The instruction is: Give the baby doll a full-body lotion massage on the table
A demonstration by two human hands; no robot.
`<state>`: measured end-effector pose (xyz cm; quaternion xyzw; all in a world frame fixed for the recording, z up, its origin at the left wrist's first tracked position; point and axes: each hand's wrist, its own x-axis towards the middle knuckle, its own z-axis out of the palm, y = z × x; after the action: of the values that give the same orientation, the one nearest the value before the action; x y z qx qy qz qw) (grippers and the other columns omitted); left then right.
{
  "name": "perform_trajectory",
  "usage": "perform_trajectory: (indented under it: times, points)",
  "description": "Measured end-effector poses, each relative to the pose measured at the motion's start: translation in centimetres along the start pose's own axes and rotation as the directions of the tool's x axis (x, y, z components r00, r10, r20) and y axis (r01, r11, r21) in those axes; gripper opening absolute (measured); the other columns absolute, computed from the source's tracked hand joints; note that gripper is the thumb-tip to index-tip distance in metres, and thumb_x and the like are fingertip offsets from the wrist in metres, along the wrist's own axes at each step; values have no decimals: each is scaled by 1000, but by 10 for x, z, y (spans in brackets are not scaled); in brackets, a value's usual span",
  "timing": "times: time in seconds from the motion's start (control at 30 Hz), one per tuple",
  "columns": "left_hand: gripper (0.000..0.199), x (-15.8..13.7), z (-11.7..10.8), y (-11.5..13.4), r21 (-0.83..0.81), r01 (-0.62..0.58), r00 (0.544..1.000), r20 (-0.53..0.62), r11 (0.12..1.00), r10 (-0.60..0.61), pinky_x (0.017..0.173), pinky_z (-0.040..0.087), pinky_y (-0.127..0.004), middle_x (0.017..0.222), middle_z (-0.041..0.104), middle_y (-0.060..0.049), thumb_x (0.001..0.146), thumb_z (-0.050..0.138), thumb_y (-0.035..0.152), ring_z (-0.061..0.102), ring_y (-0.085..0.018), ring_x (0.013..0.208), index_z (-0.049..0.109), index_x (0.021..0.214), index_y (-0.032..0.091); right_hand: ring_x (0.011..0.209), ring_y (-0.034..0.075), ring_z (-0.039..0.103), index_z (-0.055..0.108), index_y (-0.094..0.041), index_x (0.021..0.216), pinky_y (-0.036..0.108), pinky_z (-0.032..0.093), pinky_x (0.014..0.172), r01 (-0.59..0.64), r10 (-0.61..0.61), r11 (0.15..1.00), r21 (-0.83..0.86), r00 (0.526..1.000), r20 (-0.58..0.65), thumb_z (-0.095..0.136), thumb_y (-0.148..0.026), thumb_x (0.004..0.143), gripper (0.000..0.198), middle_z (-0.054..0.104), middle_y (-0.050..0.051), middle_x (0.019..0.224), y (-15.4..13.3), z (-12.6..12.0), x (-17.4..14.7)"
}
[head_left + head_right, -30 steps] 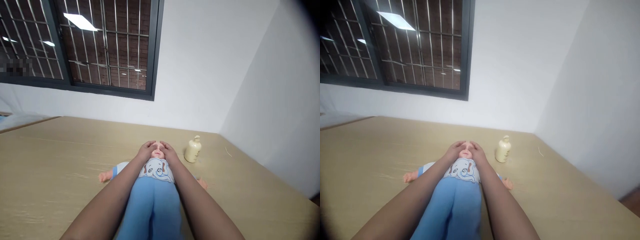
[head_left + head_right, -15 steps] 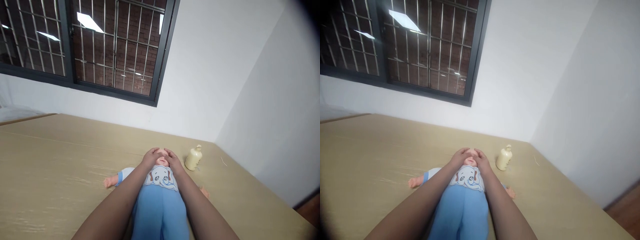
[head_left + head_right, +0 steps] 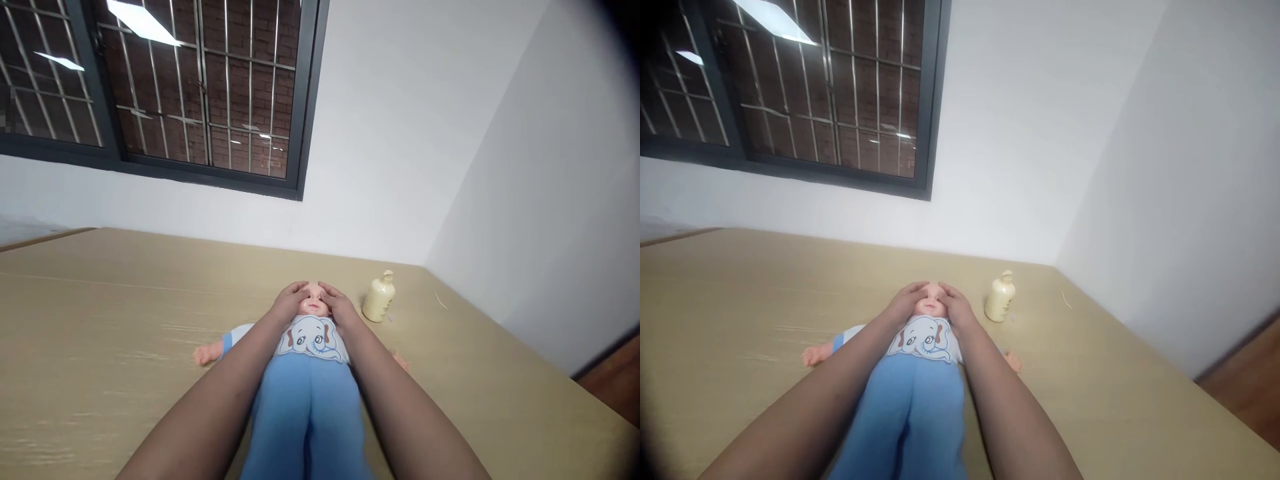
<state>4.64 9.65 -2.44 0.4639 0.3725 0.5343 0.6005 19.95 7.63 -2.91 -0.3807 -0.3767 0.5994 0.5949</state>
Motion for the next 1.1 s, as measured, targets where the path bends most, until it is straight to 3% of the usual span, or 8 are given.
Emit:
perform_trajectory:
  times: [0.27, 0.37, 0.5, 0.67, 0.9, 1.1]
  points:
    - [39, 1, -4, -3, -102, 16, 1000, 16, 995, -14, 92, 53, -39, 123, 67, -15, 73, 72, 23, 66, -27, 107, 71, 111, 17, 93, 22, 69, 61, -23, 127, 39, 54, 86, -88, 88, 996, 6, 995, 53, 71, -17, 70, 59, 71, 8, 113, -10, -5, -6]
    - [38, -2, -3, 1, -92, 1, 1000, 24, 996, 2, 91, 53, -39, 122, 68, -15, 75, 70, 25, 66, -27, 106, 70, 111, 16, 98, 23, 68, 62, -21, 124, 40, 53, 90, 6, -2, 998, -62, 999, 54, 78, -24, 68, 58, 71, 8, 113, -5, -2, -3]
    - [43, -7, 0, 8, -4, -32, 999, 41, 999, 32, 88, 52, -37, 108, 71, -12, 68, 79, 28, 67, -26, 98, 69, 108, 15, 98, 22, 66, 65, -19, 115, 39, 52, 91, 183, -176, 942, -281, 983, 51, 82, -37, 65, 56, 71, 6, 109, 1, -1, 4]
    - [45, -6, 0, 8, 93, -52, 998, 27, 994, 50, 84, 51, -37, 101, 71, -9, 65, 82, 33, 66, -25, 93, 68, 105, 17, 95, 20, 66, 65, -20, 111, 37, 52, 88, 230, -224, 902, -365, 973, 58, 77, -44, 70, 48, 71, 5, 103, 4, -2, 8]
    - [38, -2, 0, 4, 104, -55, 998, 32, 993, 52, 87, 50, -36, 108, 71, -10, 73, 73, 33, 66, -25, 98, 69, 108, 17, 91, 21, 67, 66, -23, 109, 38, 53, 86, 177, -170, 953, -248, 984, 49, 72, -40, 73, 40, 72, 4, 100, 3, 0, 6]
    - [33, -3, 0, 4, 30, -36, 999, -4, 999, 36, 90, 51, -35, 116, 70, -12, 76, 66, 26, 65, -26, 106, 70, 107, 16, 97, 24, 68, 63, -24, 115, 43, 54, 88, 14, -11, 998, -57, 999, 52, 69, -23, 68, 47, 72, 5, 106, -5, 3, -4]
